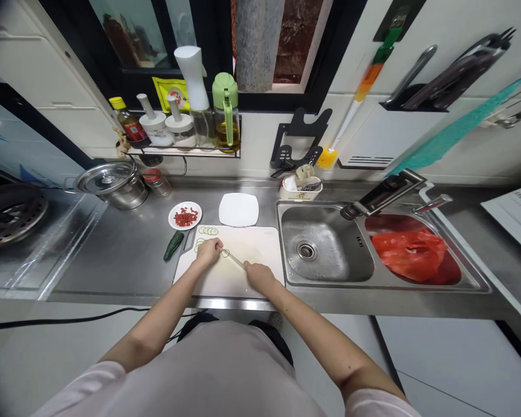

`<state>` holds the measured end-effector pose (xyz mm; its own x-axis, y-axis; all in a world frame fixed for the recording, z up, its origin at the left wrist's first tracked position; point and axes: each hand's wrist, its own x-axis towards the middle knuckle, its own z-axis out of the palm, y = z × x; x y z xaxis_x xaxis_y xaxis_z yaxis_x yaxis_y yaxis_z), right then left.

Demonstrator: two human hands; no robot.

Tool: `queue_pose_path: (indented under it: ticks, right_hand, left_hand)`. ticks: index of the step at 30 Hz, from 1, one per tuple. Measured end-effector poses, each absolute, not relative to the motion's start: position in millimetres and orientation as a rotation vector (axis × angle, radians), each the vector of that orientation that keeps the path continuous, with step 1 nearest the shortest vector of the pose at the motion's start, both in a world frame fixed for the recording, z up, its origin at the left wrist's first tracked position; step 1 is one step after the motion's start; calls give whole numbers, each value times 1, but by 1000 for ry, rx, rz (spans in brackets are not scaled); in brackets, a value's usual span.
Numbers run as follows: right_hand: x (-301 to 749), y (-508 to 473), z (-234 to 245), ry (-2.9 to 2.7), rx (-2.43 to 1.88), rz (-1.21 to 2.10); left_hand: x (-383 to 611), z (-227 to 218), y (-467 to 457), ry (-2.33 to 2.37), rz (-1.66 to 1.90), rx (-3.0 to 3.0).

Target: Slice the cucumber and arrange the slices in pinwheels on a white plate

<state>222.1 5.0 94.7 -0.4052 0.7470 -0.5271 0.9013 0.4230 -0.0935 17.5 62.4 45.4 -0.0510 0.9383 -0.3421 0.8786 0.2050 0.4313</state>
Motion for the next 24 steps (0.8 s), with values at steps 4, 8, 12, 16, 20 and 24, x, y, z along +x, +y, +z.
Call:
queue_pose_path:
  ticks: [4, 8, 12, 16, 20, 24]
  right_hand:
    - [223, 5, 96, 2269, 1398, -525]
    - [225, 3, 96, 2255, 1409, -536]
    - [231, -1, 95, 2252, 1420, -526]
    - [235, -4, 94, 2255, 1422, -515]
    - [236, -5, 92, 2261, 1423, -522]
    - [235, -5, 91, 2260, 1437, -515]
  left_hand:
    - [18, 47, 62, 1943, 140, 1674]
    - [18, 47, 60, 1947, 145, 1690]
    - [19, 45, 54, 1955, 136, 1709]
    - [23, 43, 47, 1969, 107, 1711]
    - [26, 42, 43, 1964, 164, 1703]
    - [27, 40, 43, 1904, 262, 1634]
